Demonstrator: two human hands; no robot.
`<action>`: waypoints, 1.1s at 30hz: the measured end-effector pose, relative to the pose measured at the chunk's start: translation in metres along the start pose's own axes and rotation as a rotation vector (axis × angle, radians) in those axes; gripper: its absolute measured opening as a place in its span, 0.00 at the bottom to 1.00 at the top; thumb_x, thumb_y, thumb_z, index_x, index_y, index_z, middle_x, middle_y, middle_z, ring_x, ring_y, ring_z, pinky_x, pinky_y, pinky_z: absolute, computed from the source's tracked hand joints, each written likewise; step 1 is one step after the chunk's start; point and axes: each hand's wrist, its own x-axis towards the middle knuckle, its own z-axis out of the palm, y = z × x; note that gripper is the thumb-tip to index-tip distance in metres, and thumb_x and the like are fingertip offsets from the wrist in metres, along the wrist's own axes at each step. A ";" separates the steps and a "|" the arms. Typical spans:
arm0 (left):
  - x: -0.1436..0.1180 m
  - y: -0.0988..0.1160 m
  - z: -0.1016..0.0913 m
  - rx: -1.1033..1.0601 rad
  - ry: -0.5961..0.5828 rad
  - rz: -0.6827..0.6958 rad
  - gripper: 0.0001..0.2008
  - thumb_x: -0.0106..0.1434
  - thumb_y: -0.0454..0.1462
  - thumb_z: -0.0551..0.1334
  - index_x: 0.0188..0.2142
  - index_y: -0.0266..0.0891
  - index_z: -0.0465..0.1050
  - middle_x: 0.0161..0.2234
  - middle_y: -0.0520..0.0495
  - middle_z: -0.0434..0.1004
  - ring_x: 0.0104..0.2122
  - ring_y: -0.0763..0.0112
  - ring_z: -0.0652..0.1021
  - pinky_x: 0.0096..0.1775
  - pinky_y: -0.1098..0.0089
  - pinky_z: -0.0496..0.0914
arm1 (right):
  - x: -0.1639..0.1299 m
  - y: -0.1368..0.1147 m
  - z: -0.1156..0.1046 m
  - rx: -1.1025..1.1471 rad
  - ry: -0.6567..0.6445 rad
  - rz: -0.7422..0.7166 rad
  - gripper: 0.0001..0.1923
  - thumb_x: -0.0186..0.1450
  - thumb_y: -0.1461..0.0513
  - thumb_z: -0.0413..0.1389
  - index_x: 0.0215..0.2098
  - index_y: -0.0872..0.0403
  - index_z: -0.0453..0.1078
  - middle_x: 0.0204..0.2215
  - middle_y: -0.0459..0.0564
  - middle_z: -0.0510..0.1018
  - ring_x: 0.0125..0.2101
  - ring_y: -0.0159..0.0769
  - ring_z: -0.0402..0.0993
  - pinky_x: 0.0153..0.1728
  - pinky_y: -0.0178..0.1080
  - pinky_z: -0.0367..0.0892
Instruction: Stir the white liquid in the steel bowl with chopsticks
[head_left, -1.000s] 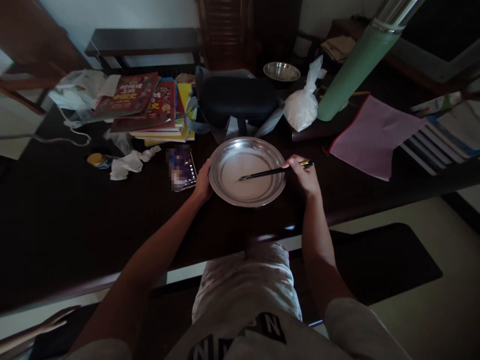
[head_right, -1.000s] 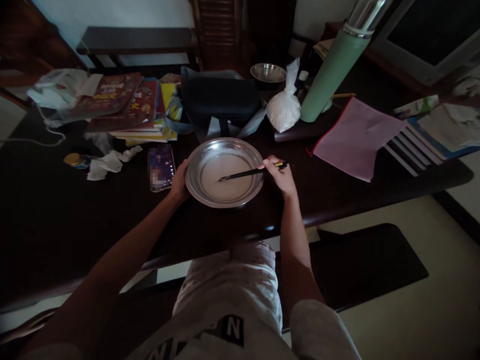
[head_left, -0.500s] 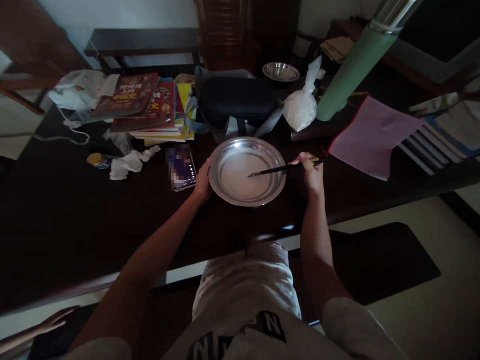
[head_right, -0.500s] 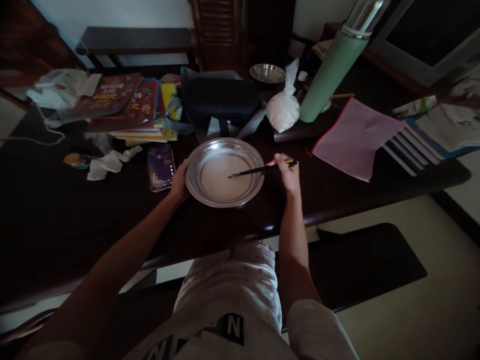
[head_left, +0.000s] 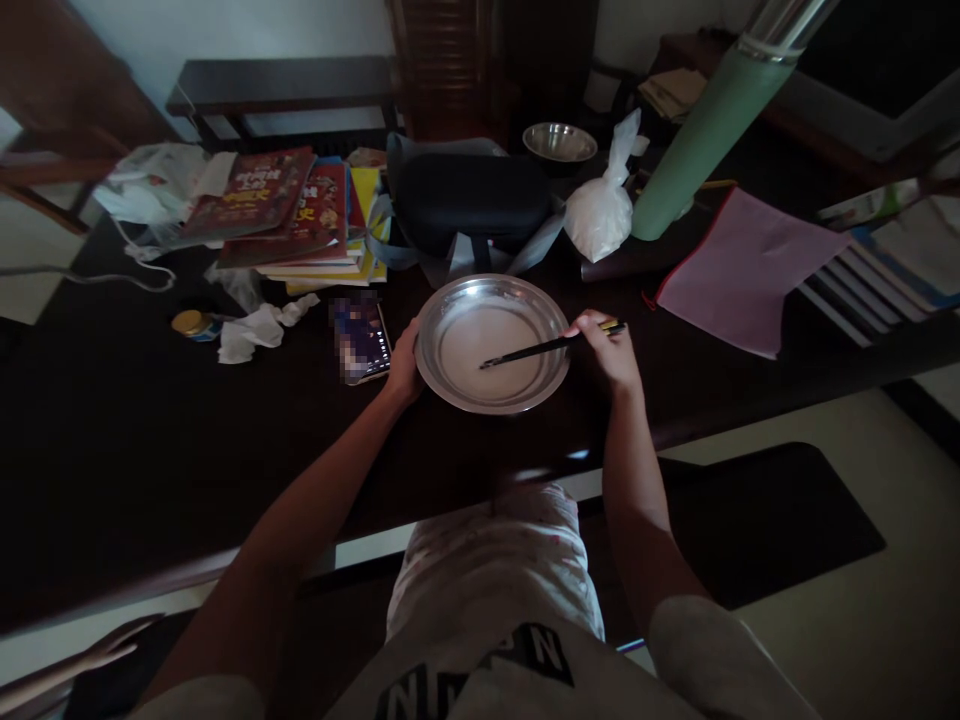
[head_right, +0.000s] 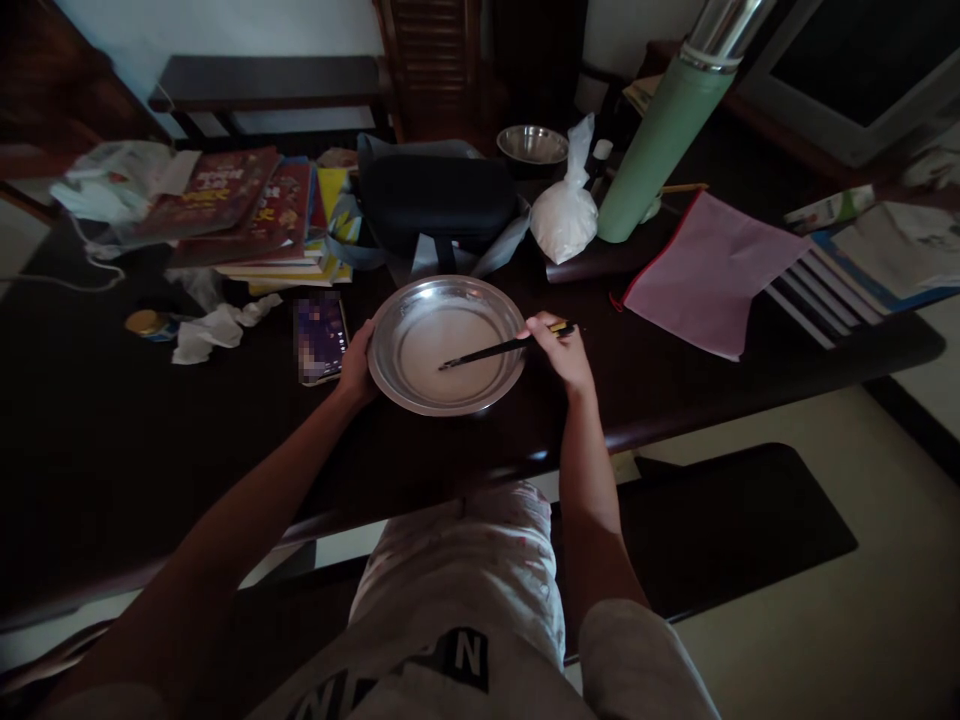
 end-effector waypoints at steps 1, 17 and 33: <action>0.000 0.000 0.000 0.000 0.003 0.000 0.13 0.65 0.48 0.70 0.38 0.41 0.83 0.36 0.49 0.86 0.43 0.61 0.84 0.50 0.65 0.78 | 0.000 -0.001 0.001 -0.010 -0.026 -0.013 0.27 0.62 0.34 0.64 0.24 0.46 0.80 0.25 0.45 0.84 0.31 0.39 0.82 0.40 0.44 0.73; 0.001 -0.001 -0.003 0.024 -0.039 0.022 0.16 0.63 0.51 0.71 0.38 0.41 0.82 0.36 0.46 0.86 0.49 0.54 0.84 0.54 0.62 0.78 | 0.000 0.001 -0.003 -0.045 0.165 -0.007 0.28 0.64 0.35 0.62 0.23 0.47 0.78 0.23 0.45 0.82 0.30 0.39 0.81 0.43 0.45 0.76; 0.000 0.000 0.000 0.002 -0.041 0.004 0.15 0.64 0.50 0.70 0.38 0.41 0.82 0.39 0.47 0.88 0.48 0.55 0.85 0.53 0.61 0.79 | 0.000 -0.003 0.001 -0.033 -0.006 0.031 0.29 0.60 0.33 0.64 0.22 0.47 0.76 0.24 0.45 0.83 0.31 0.40 0.81 0.42 0.46 0.74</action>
